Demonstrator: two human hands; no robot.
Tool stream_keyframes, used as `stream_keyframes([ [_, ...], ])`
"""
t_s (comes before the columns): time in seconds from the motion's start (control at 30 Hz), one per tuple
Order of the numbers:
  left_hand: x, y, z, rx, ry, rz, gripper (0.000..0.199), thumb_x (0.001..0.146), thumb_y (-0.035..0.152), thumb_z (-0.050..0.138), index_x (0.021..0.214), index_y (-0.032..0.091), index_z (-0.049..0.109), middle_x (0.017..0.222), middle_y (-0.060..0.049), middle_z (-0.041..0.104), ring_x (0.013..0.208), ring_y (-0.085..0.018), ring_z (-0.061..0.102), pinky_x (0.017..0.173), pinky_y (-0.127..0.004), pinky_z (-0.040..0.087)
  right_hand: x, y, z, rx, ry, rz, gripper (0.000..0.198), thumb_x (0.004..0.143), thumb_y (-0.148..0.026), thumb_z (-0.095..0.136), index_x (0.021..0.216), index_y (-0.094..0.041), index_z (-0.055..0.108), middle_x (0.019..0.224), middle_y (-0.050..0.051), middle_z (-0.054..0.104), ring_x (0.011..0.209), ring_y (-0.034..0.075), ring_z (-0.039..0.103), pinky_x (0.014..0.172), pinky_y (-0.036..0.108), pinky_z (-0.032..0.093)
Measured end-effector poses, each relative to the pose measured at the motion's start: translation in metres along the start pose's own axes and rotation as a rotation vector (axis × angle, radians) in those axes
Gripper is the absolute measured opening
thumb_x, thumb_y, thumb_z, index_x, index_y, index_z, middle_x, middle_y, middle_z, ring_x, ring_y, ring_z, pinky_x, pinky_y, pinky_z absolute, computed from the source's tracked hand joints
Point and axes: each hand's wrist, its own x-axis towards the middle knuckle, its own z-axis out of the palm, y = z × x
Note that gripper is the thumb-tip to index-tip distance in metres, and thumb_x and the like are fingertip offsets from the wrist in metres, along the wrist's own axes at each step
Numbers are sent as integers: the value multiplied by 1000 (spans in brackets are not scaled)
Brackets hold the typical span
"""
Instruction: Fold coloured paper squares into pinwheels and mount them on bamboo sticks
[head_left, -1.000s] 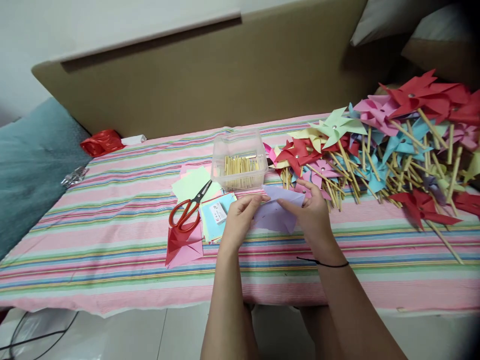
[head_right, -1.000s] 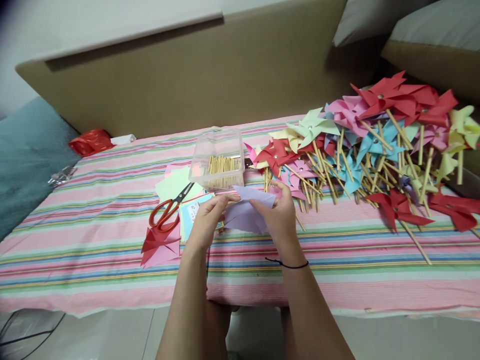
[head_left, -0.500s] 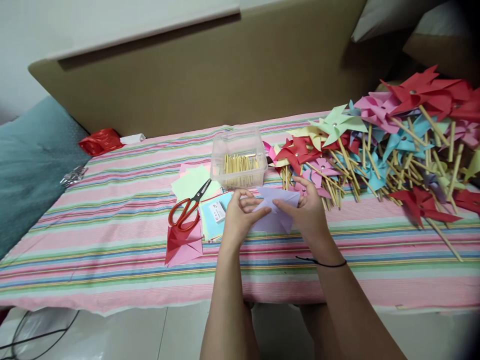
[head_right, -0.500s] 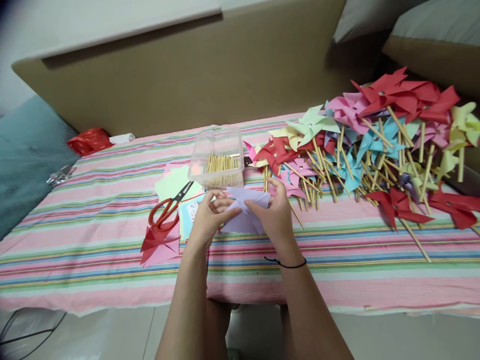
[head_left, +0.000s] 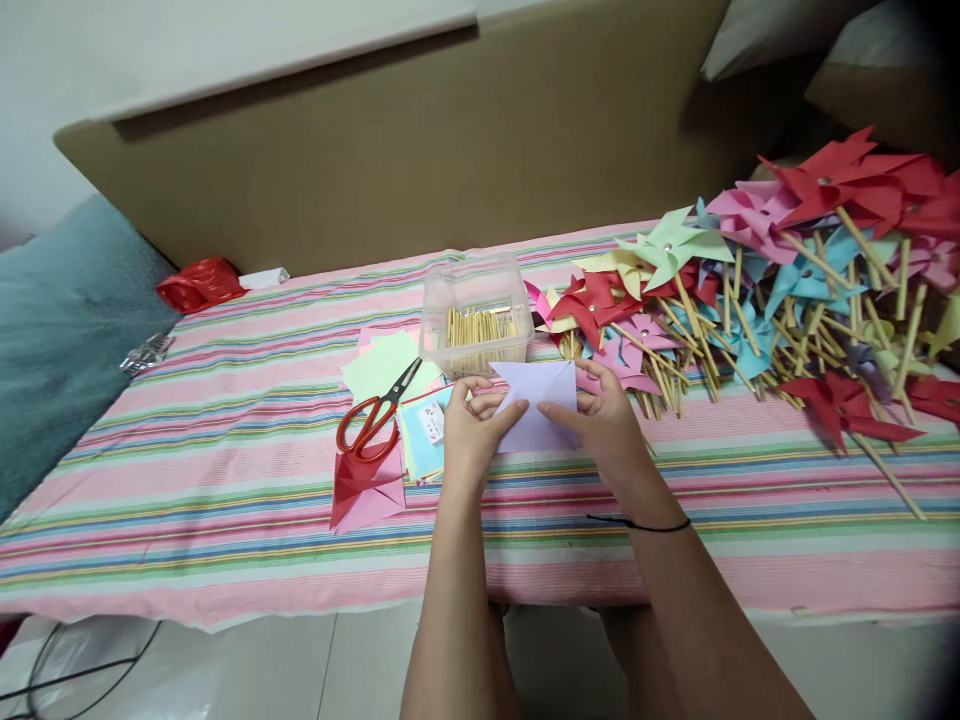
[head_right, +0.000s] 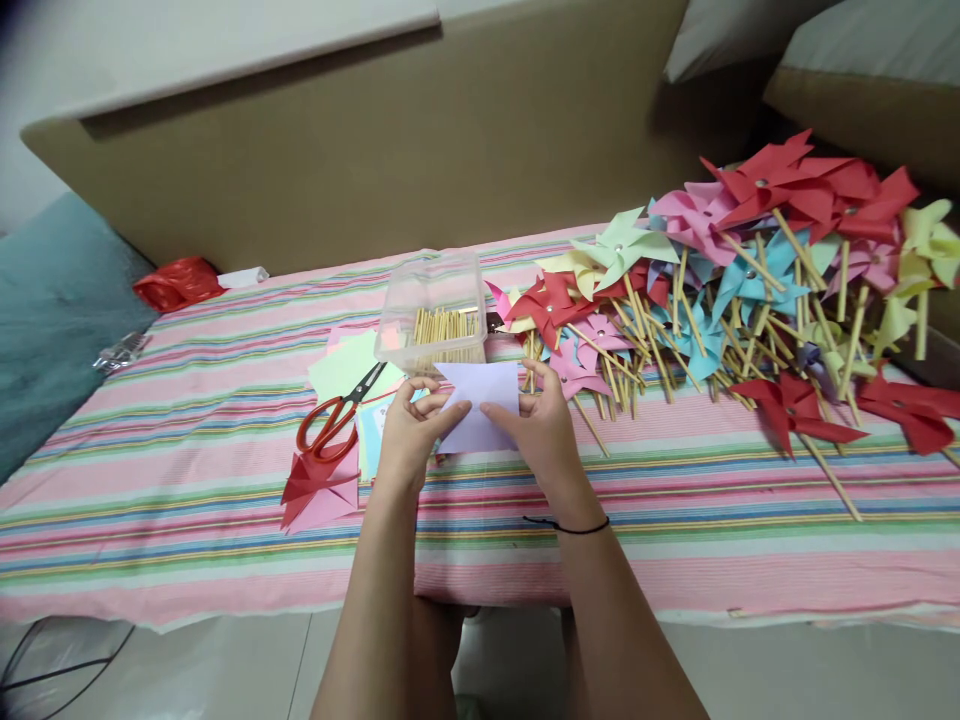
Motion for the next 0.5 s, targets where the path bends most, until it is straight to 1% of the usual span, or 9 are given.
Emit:
stream_keyframes([
  [0.13, -1, 1, 1, 15, 12, -1, 53, 54, 27, 85, 87, 21, 45, 65, 3, 69, 50, -10, 59, 56, -22, 48, 1, 1, -2, -32, -7, -27, 88, 57, -34, 85, 131, -23, 38, 75, 3, 74, 65, 25, 70, 60, 39, 57],
  [0.23, -1, 2, 1, 23, 25, -6, 53, 54, 27, 85, 88, 21, 44, 64, 3, 69, 46, -9, 57, 53, -21, 47, 1, 1, -2, -36, -12, -44, 89, 56, -34, 85, 131, -23, 38, 73, 3, 73, 64, 25, 70, 60, 39, 57],
  [0.37, -2, 3, 1, 43, 25, -9, 52, 57, 27, 83, 89, 22, 43, 64, 4, 69, 42, -9, 55, 49, -21, 45, 1, 2, -3, -57, -23, -46, 90, 56, -36, 85, 132, -24, 38, 72, 3, 73, 65, 27, 70, 60, 42, 58],
  [0.5, -2, 3, 1, 40, 25, -11, 53, 56, 28, 83, 89, 22, 43, 64, 4, 68, 43, -9, 56, 49, -21, 46, 2, 3, -3, -61, -35, -37, 90, 57, -36, 85, 132, -25, 38, 72, 2, 73, 67, 27, 70, 61, 42, 58],
])
